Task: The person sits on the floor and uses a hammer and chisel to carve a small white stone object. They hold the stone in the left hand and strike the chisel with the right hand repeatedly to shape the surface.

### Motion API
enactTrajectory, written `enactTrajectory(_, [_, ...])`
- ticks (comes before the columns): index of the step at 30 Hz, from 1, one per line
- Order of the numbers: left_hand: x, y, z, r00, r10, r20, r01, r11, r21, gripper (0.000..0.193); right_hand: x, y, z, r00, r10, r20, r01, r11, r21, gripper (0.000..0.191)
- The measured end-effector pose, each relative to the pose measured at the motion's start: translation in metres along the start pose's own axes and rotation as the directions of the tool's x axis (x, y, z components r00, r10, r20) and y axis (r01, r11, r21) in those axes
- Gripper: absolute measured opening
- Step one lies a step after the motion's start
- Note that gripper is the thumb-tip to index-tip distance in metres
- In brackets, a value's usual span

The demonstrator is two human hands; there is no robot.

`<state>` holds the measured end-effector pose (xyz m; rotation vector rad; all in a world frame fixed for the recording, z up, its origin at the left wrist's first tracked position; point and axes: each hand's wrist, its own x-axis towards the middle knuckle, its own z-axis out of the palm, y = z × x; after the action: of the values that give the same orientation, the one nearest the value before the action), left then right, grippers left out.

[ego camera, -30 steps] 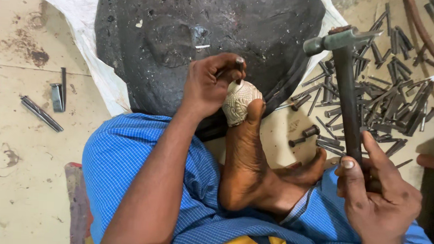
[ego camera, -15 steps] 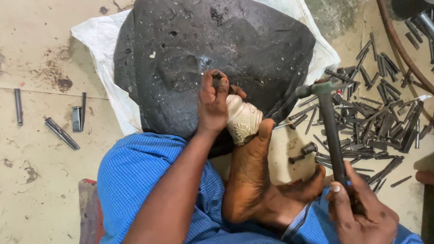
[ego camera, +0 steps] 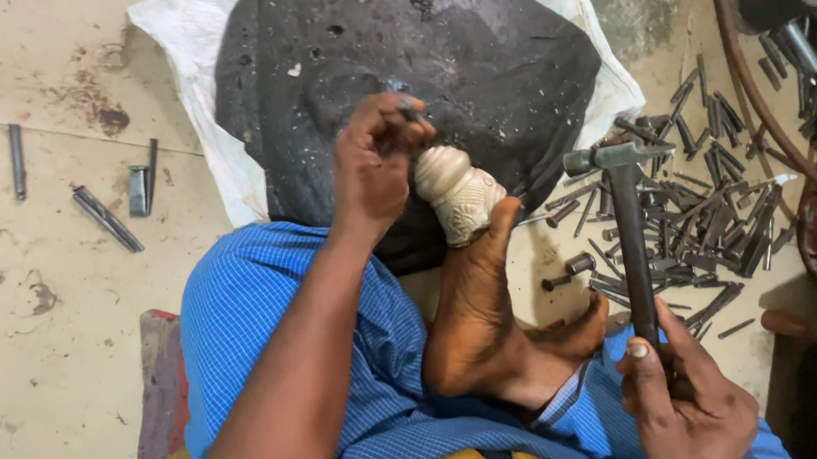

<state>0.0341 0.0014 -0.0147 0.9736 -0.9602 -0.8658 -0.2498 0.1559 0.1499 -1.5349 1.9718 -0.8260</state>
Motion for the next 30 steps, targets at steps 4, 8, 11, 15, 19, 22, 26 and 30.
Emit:
enactTrajectory(4, [-0.005, 0.009, 0.008, 0.980, -0.120, 0.159, 0.143, 0.980, -0.136, 0.020, 0.001, -0.010, 0.003, 1.000, -0.022, 0.006, 0.022, 1.000, 0.011, 0.045])
enactTrajectory(8, [-0.012, 0.009, 0.024, 0.967, -0.147, 0.209, 0.152, 0.988, -0.004, 0.015, -0.006, -0.030, 0.004, 0.985, -0.148, -0.091, 0.137, 0.984, -0.114, 0.044])
enactTrajectory(11, [-0.012, 0.010, 0.026, 0.968, -0.140, 0.208, 0.134, 0.990, 0.041, 0.013, -0.004, -0.042, 0.001, 0.976, -0.211, -0.050, 0.205, 0.973, -0.108, 0.052])
enactTrajectory(15, [-0.009, 0.010, 0.027, 0.971, -0.145, 0.189, 0.126, 0.986, 0.109, 0.015, 0.006, -0.046, -0.003, 0.988, -0.116, 0.105, 0.136, 0.970, -0.204, 0.053])
enactTrajectory(19, [-0.008, 0.005, 0.031, 0.979, -0.080, 0.186, 0.069, 0.995, 0.066, 0.015, 0.009, -0.045, -0.004, 0.989, -0.106, 0.101, 0.128, 0.958, -0.255, 0.050])
enactTrajectory(22, [-0.007, 0.001, 0.036, 0.985, -0.061, 0.162, 0.052, 0.997, 0.059, 0.014, 0.006, -0.046, -0.005, 0.988, -0.124, 0.091, 0.145, 0.947, -0.287, 0.049])
enactTrajectory(26, [-0.007, -0.002, 0.040, 0.985, -0.063, 0.158, 0.062, 0.998, 0.010, 0.015, 0.006, -0.051, -0.005, 0.988, -0.116, 0.100, 0.134, 0.971, -0.200, 0.050])
enactTrajectory(30, [-0.007, -0.002, 0.039, 0.981, -0.072, 0.182, 0.069, 0.997, 0.023, 0.015, 0.008, -0.056, -0.004, 0.985, -0.135, 0.111, 0.159, 0.952, -0.260, 0.050])
